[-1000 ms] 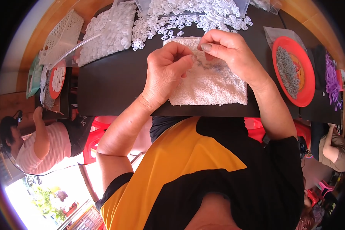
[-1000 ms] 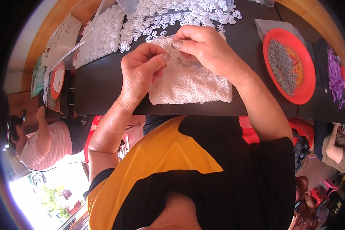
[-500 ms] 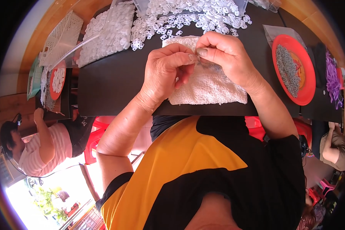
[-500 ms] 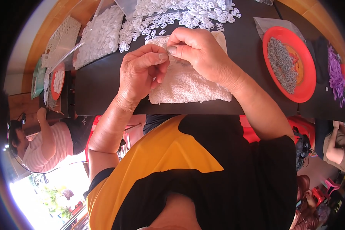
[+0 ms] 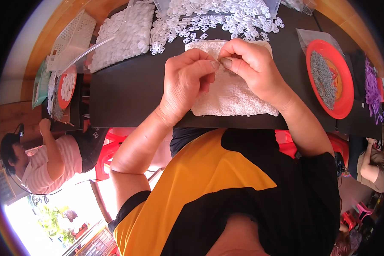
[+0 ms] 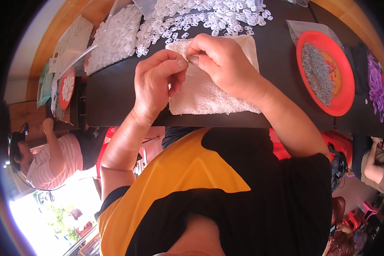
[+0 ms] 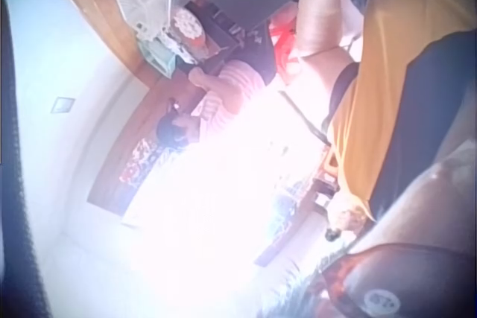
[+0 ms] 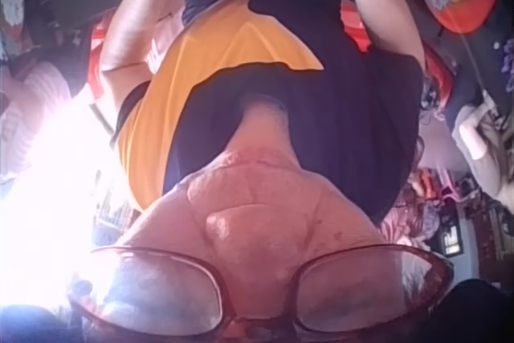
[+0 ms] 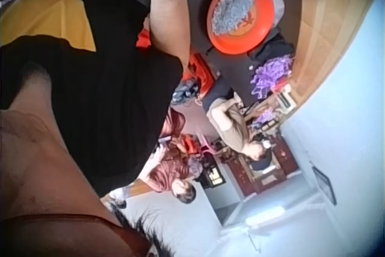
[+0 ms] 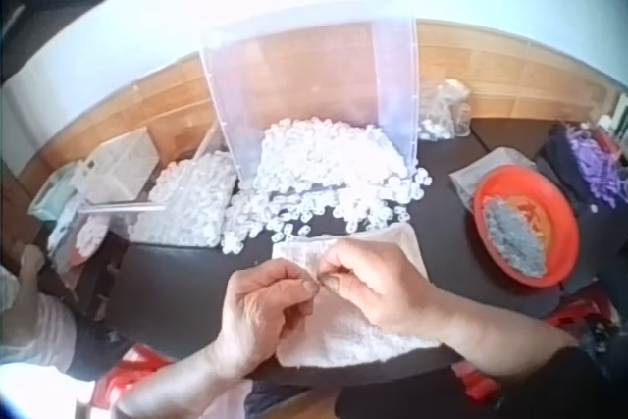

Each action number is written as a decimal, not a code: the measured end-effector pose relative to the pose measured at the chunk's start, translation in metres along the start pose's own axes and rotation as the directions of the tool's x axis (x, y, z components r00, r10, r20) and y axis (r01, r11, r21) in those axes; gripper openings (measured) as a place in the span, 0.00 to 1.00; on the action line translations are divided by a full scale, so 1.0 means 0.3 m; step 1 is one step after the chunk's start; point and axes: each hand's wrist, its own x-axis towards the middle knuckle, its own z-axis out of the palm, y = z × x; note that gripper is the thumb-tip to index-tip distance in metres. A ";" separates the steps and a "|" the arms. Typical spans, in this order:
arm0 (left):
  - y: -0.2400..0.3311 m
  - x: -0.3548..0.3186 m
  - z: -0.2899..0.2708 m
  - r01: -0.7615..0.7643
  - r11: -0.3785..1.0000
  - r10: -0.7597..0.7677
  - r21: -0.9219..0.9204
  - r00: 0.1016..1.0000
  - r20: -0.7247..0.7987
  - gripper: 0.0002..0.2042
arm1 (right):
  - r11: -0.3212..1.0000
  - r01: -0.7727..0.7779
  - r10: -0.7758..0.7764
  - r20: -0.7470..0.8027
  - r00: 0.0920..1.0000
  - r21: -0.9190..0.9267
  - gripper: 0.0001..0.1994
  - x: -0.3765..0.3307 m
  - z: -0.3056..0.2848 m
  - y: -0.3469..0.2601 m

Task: Manually assembling small white plastic components by fitting them together at a workbench.

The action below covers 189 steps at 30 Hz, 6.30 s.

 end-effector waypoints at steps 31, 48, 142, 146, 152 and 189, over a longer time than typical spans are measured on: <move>-0.039 0.030 -0.014 -0.602 0.654 0.593 0.459 0.784 0.184 0.04 | 0.826 -0.388 0.358 0.151 0.922 0.410 0.08 0.013 -0.040 -0.028; -0.070 0.089 -0.015 -0.533 0.537 0.550 0.654 0.809 0.207 0.05 | 0.975 0.074 -0.131 -0.276 0.952 -0.209 0.01 0.047 -0.101 -0.021; -0.059 0.094 0.030 0.073 0.917 -0.048 -0.393 0.996 0.072 0.06 | 0.988 -0.116 0.137 -0.233 0.963 0.099 0.02 0.028 0.012 0.048; -0.080 0.094 0.018 0.056 0.914 -0.042 -0.401 0.998 0.043 0.08 | 0.987 -0.112 0.138 -0.241 0.961 0.119 0.02 0.027 0.007 0.052; -0.083 0.100 0.030 -0.037 0.903 0.028 -0.427 0.999 -0.028 0.05 | 0.989 -0.138 0.148 -0.218 0.965 0.059 0.02 0.028 0.012 0.045; -0.089 0.087 0.037 -0.093 0.976 0.077 -0.199 0.993 -0.089 0.05 | 0.966 -0.169 0.216 -0.254 0.943 0.194 0.02 0.019 0.030 0.049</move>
